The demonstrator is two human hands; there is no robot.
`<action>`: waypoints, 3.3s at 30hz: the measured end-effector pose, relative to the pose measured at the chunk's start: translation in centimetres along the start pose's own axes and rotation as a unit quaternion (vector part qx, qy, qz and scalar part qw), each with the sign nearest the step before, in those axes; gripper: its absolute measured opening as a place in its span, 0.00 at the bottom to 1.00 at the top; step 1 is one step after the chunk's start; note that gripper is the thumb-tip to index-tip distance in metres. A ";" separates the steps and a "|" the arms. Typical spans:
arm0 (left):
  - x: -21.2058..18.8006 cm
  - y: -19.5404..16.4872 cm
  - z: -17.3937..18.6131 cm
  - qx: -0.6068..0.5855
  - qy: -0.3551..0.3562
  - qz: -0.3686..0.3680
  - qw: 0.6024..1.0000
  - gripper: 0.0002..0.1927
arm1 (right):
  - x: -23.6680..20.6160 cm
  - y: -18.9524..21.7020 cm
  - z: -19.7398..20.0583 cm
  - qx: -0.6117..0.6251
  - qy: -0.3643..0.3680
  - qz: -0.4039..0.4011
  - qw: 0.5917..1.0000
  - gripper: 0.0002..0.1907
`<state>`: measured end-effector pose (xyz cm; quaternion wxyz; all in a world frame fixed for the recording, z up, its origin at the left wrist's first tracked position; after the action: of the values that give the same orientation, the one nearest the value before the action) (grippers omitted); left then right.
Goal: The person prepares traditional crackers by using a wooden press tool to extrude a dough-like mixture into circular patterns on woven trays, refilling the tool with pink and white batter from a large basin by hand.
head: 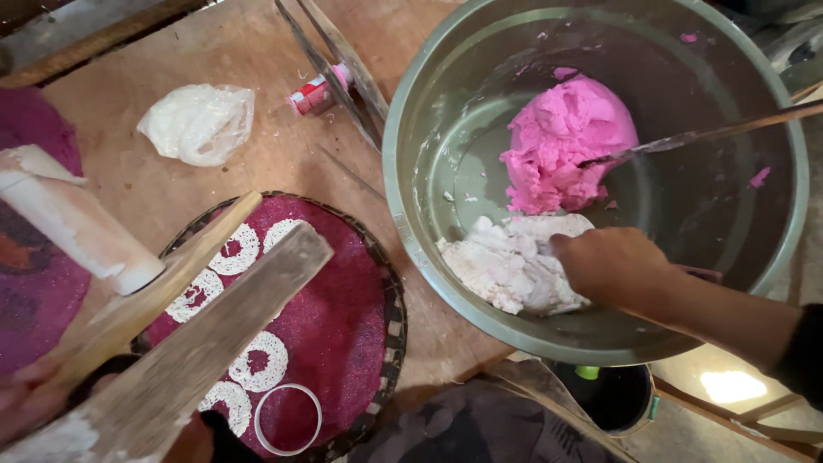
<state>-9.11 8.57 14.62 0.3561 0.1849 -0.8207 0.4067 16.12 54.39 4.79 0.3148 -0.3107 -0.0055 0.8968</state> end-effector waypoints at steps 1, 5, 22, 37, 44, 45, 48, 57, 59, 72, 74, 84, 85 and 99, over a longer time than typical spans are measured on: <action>0.1 -0.1 0.0 0.000 0.001 -0.003 1.000 0.09 | 0.1 0.7 0.3 0.007 -0.011 0.011 1.000 0.15; 0.2 -0.3 -0.2 0.008 0.000 -0.016 1.000 0.09 | 0.4 3.5 1.8 0.054 -0.046 0.051 0.996 0.13; -0.7 -0.5 -13.4 0.357 0.197 -0.194 0.892 0.10 | -16.0 -2.2 9.5 0.169 -0.212 -0.026 0.962 0.18; 3.8 -8.3 -12.0 0.526 0.316 -0.258 0.746 0.07 | -24.7 20.3 14.9 -0.076 -0.515 0.264 0.812 0.35; 7.9 -10.8 -4.3 0.555 0.219 -0.163 0.786 0.12 | -28.2 18.6 18.0 0.140 -0.544 0.213 0.799 0.18; 8.3 -11.3 -3.6 0.548 0.202 -0.147 0.798 0.12 | -28.5 18.5 18.9 0.179 -0.550 0.185 0.794 0.15; 7.4 -13.9 -3.3 0.537 0.113 -0.206 0.810 0.25 | -28.2 21.2 20.3 0.373 -0.458 0.245 0.769 0.12; 5.5 -13.5 -2.0 0.599 0.013 -0.148 0.787 0.22 | -28.6 32.1 15.5 0.377 -0.489 0.350 0.704 0.26; 5.8 -13.5 -0.9 0.593 -0.010 -0.131 0.794 0.21 | -28.3 32.2 13.7 0.361 -0.486 0.338 0.721 0.26; 3.8 -13.0 -4.0 0.545 0.075 -0.164 0.819 0.22 | -22.1 22.8 10.2 0.452 -0.389 0.190 0.780 0.17; 3.7 -12.6 -4.7 0.576 0.070 -0.163 0.798 0.23 | -21.4 22.4 8.8 0.469 -0.369 0.178 0.782 0.17; 4.5 -9.1 -1.7 0.405 -0.010 -0.101 0.909 0.25 | -19.0 9.2 6.7 0.271 -0.389 0.166 0.865 0.16; 4.8 -9.5 -0.6 0.366 -0.021 -0.096 0.925 0.24 | -16.9 6.1 6.0 0.198 -0.340 0.024 0.919 0.16; 4.5 -7.3 -2.8 -0.462 0.095 0.023 0.882 0.11 | -11.4 15.5 6.5 0.440 -0.161 0.225 0.854 0.30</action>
<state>-6.58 6.31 23.01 0.4681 -0.0590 -0.8817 0.0054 10.78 36.69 13.16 0.2035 0.0164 0.4094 0.8892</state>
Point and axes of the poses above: each hand's wrist, its own x-axis towards the middle knuckle, its own z-axis out of the back of the hand, y = z × x, the point moved 7 cm from there along x, towards the middle knuckle, and after that the axes turned 14 degrees about -z, right-handed, at the moved point
